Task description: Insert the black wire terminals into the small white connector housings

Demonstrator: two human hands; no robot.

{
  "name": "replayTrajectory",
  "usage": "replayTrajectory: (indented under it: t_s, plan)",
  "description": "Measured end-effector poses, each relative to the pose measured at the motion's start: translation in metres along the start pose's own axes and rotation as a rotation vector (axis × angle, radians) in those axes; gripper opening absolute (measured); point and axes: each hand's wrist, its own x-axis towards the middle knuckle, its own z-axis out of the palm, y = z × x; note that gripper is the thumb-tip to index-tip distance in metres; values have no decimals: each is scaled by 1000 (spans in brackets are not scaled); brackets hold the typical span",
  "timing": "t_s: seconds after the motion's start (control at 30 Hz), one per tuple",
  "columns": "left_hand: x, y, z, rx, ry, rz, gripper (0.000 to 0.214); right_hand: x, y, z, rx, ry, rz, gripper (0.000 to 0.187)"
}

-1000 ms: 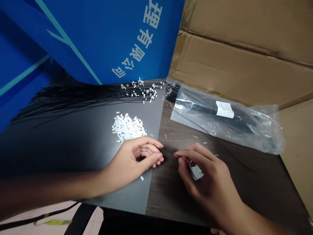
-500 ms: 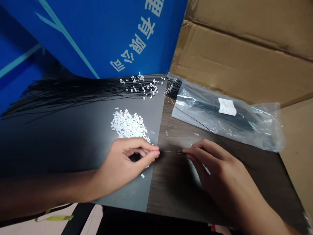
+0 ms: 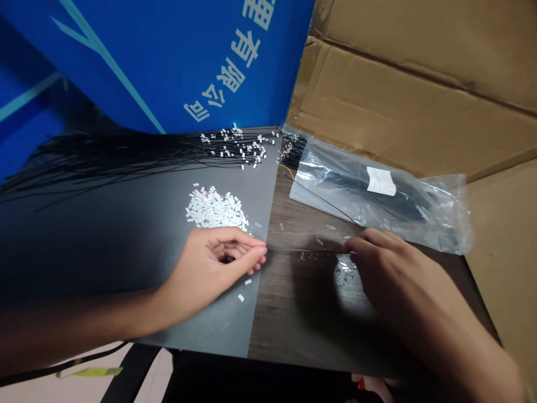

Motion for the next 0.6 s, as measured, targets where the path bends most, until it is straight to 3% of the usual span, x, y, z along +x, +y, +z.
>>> replayTrajectory:
  t_s: [0.07, 0.17, 0.27, 0.43, 0.6]
  plan:
    - [-3, -1, 2, -23, -37, -24, 4, 6, -19, 7, 163, 28, -52, 29]
    - [-6, -3, 4, -50, -88, -53, 3, 12, -56, 18, 613, 86, -101, 33]
    - [-7, -3, 4, -85, -139, -90, 2, 13, -80, 29, 780, 187, -66, 25]
    - [-6, -3, 2, -103, -173, -130, 7, 14, -78, 31, 1015, 239, 56, 12]
    - [-5, -4, 1, -95, -175, -150, 9, 14, -73, 21, 1018, 174, 137, 14]
